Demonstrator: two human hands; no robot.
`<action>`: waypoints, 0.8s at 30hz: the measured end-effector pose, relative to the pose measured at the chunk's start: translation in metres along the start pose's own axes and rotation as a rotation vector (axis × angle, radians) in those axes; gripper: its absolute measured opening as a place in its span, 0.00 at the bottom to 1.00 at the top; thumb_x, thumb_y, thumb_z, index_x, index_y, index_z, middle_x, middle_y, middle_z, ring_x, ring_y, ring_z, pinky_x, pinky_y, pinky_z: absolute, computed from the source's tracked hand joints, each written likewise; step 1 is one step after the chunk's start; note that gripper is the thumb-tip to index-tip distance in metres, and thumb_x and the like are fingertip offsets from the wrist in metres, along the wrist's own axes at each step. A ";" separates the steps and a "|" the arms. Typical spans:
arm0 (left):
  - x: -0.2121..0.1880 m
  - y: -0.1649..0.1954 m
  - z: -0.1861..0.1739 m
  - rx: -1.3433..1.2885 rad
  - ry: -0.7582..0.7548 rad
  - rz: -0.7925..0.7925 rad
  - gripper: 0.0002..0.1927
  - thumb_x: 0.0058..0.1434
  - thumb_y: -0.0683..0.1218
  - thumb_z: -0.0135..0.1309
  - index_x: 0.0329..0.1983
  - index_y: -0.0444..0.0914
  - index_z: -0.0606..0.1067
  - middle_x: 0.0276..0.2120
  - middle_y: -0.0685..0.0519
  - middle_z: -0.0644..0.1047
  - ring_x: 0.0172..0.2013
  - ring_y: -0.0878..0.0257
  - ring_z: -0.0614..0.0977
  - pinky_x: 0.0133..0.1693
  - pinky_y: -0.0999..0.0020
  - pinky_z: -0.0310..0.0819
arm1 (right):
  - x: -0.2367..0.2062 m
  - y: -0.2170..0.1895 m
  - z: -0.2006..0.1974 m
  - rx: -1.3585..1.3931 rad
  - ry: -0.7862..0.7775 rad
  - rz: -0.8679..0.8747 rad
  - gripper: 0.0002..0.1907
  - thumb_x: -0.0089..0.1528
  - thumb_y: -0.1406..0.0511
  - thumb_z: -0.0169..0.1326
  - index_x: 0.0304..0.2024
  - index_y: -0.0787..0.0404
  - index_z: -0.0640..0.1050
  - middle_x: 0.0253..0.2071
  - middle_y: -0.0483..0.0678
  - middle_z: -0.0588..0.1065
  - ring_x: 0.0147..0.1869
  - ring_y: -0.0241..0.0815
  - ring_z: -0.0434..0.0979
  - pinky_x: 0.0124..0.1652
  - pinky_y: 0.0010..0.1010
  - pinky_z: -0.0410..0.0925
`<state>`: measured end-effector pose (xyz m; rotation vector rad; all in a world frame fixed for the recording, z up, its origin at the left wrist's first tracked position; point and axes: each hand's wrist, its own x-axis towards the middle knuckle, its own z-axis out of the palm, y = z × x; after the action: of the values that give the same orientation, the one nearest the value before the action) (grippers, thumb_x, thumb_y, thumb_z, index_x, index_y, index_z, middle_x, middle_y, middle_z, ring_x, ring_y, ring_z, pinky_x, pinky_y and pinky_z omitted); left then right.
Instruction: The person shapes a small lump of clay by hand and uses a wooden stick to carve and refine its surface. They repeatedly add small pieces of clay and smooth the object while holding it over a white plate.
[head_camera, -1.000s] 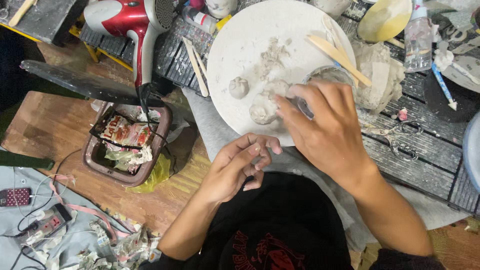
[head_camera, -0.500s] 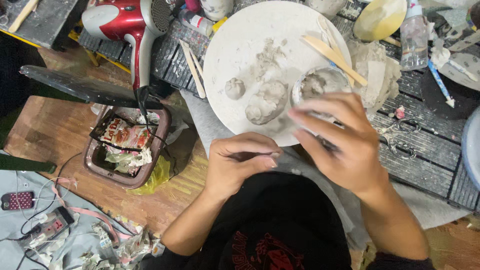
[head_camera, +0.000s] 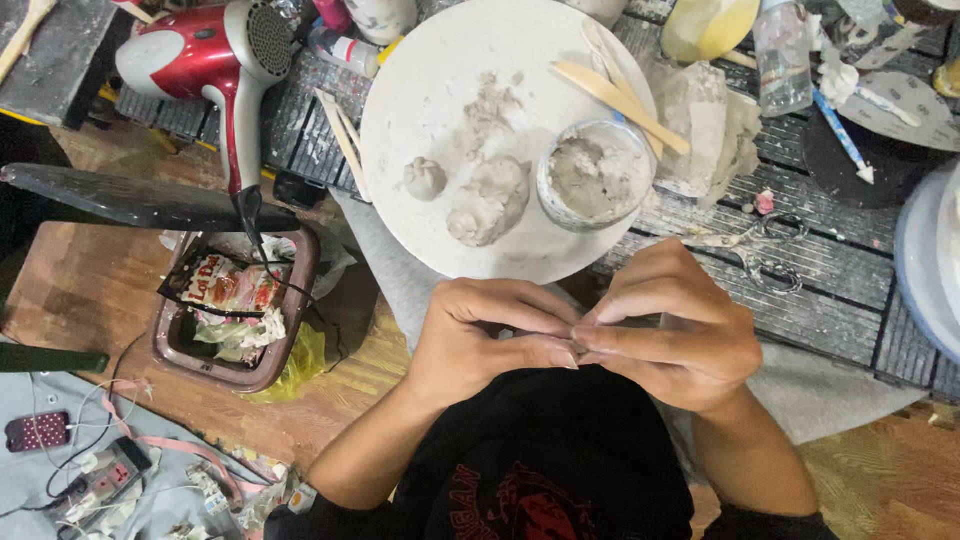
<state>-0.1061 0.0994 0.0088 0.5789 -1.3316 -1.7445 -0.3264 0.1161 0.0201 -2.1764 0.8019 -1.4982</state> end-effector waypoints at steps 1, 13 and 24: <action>0.000 0.000 0.001 0.005 -0.007 -0.003 0.09 0.58 0.35 0.67 0.41 0.32 0.84 0.41 0.44 0.84 0.43 0.60 0.86 0.47 0.70 0.82 | -0.002 0.000 0.000 0.020 0.026 0.009 0.13 0.53 0.64 0.70 0.39 0.58 0.84 0.38 0.45 0.79 0.42 0.41 0.77 0.42 0.35 0.67; 0.004 -0.016 0.013 -0.200 -0.004 -0.105 0.05 0.65 0.34 0.61 0.44 0.29 0.82 0.46 0.43 0.83 0.43 0.62 0.83 0.45 0.72 0.79 | -0.024 0.006 -0.001 0.089 0.165 0.063 0.11 0.56 0.66 0.69 0.39 0.60 0.83 0.39 0.46 0.78 0.41 0.41 0.79 0.41 0.36 0.69; 0.012 -0.014 0.019 -0.225 0.060 -0.223 0.05 0.64 0.38 0.63 0.42 0.31 0.83 0.45 0.46 0.82 0.30 0.72 0.75 0.29 0.80 0.66 | -0.042 0.011 0.005 0.120 0.246 0.159 0.10 0.57 0.67 0.69 0.39 0.61 0.83 0.41 0.47 0.77 0.41 0.41 0.77 0.40 0.31 0.70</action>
<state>-0.1322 0.1009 0.0036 0.6656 -1.0434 -2.0093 -0.3353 0.1344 -0.0181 -1.8202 0.9141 -1.7053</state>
